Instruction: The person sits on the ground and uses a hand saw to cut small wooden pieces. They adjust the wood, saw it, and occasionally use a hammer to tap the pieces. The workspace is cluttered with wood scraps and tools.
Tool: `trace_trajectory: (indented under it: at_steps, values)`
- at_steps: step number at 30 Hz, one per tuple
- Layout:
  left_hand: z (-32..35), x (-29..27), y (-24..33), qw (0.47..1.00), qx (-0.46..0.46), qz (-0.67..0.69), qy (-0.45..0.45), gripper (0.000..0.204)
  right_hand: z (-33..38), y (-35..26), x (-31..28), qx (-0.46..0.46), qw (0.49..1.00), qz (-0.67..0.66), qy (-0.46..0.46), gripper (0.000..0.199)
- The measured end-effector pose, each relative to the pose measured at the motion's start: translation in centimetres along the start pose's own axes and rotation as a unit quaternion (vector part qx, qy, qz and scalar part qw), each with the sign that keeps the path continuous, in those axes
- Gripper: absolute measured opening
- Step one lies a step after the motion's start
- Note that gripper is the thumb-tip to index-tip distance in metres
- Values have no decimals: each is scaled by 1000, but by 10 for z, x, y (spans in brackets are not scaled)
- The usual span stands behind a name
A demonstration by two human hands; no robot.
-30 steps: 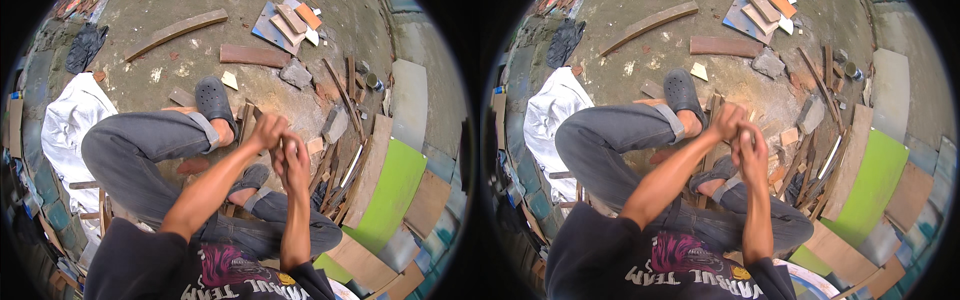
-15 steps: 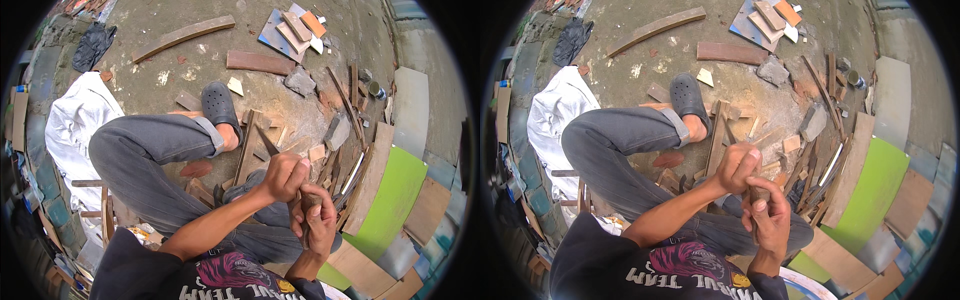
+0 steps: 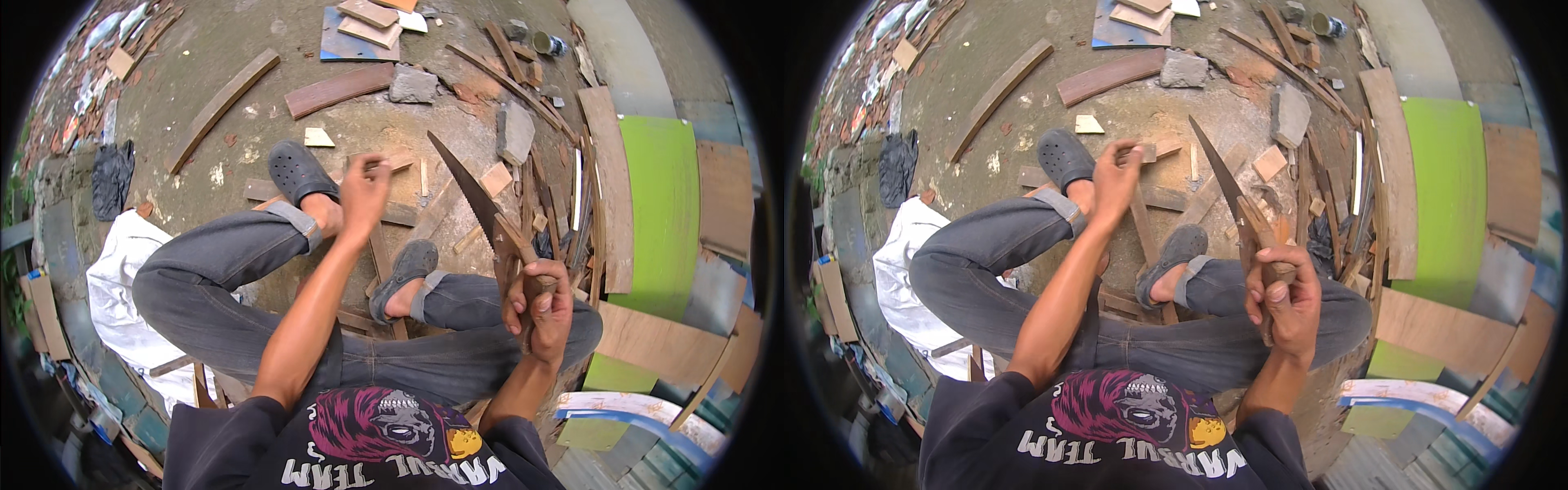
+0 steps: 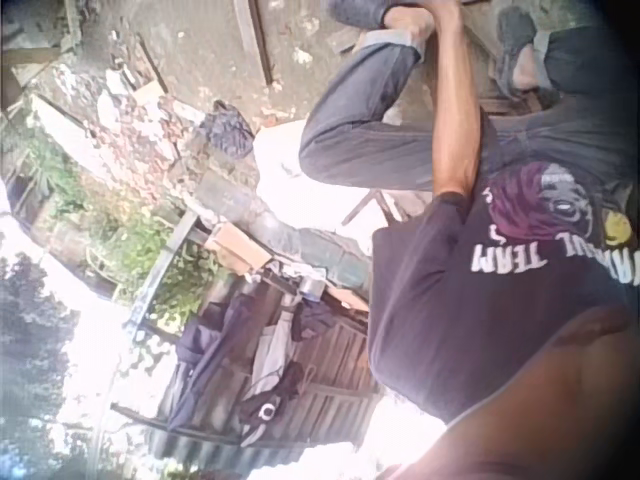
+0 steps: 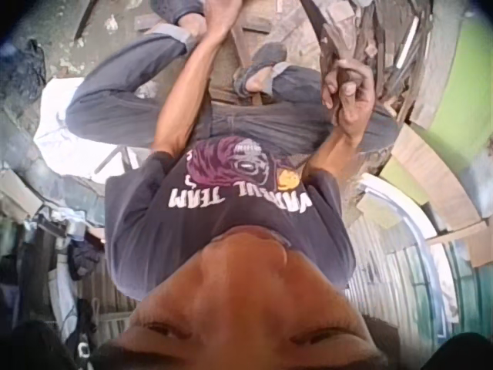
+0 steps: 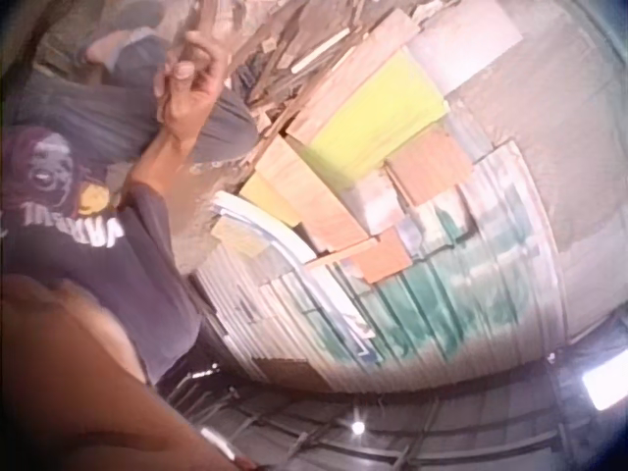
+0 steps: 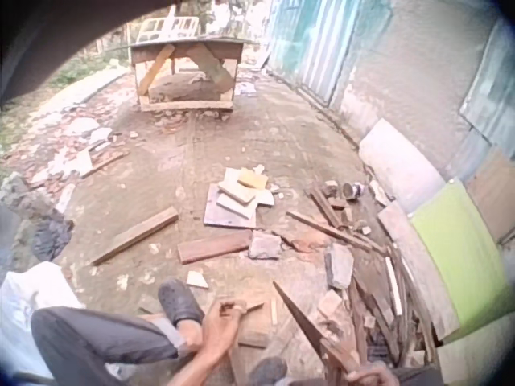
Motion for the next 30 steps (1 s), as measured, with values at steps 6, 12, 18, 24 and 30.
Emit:
trace_trajectory:
  at_steps: [6, 12, 18, 24, 30]
  values:
    - [33, 6, -123, 933, -140, -307, -122, 93, 5, 20, -5, -7, 997, 5, 72, 36]
    - [33, 27, -134, 886, -196, -375, -188, 97, 13, 27, -11, 12, 990, -2, 142, 31]
    - [37, 38, -131, 899, -131, -390, -148, 87, 14, 39, -16, 67, 980, -2, 187, 28]
    - [31, 50, -115, 909, -118, -369, -152, 84, 14, 44, -14, 76, 980, 16, 183, 27]
    - [8, 56, -111, 915, -125, -346, -164, 88, 12, 48, -6, 57, 983, 91, 150, 35]
Point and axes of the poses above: each hand's wrist, its own z-axis away from the middle knuckle, its own x-axis out of the palm, y = z × x, the point moved 6 cm from there along -z, towards the middle knuckle, and after that the axes turned 15 degrees about x, right-handed, at the moved point
